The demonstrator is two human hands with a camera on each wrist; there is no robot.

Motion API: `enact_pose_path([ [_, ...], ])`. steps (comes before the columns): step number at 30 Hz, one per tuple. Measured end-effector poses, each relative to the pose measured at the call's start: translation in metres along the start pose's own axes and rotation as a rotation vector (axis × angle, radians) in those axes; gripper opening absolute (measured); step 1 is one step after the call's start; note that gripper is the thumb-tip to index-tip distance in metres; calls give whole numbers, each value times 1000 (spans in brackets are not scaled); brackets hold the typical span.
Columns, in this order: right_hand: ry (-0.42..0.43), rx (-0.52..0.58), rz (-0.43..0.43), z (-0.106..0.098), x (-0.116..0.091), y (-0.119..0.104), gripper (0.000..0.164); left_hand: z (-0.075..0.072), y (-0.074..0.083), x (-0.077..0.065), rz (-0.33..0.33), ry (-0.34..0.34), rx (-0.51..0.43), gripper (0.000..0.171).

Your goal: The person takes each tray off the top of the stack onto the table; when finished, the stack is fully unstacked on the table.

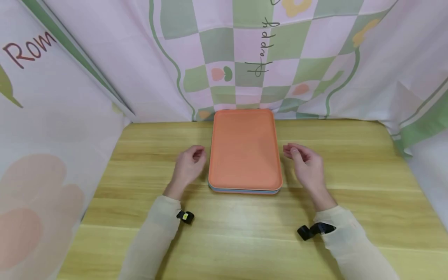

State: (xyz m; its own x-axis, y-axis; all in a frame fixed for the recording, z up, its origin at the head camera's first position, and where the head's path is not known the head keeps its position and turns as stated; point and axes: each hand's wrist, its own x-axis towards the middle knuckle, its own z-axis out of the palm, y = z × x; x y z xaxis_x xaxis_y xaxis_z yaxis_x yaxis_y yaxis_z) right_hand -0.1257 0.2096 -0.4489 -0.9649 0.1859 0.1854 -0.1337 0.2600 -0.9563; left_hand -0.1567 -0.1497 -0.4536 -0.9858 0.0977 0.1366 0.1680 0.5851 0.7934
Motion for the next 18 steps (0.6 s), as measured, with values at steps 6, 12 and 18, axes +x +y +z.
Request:
enact_pose_path([
  [6, 4, -38, 47, 5, 3, 8, 34, 7, -2, 2, -31, -6, -31, 34],
  [12, -11, -37, 77, 10, 6, 16, 32, 14, -4, 5, -54, -8, -45, 33],
  [18, -51, -116, 96, 16, 8, 25, 36, 19, -4, 7, -40, -16, -17, 26],
])
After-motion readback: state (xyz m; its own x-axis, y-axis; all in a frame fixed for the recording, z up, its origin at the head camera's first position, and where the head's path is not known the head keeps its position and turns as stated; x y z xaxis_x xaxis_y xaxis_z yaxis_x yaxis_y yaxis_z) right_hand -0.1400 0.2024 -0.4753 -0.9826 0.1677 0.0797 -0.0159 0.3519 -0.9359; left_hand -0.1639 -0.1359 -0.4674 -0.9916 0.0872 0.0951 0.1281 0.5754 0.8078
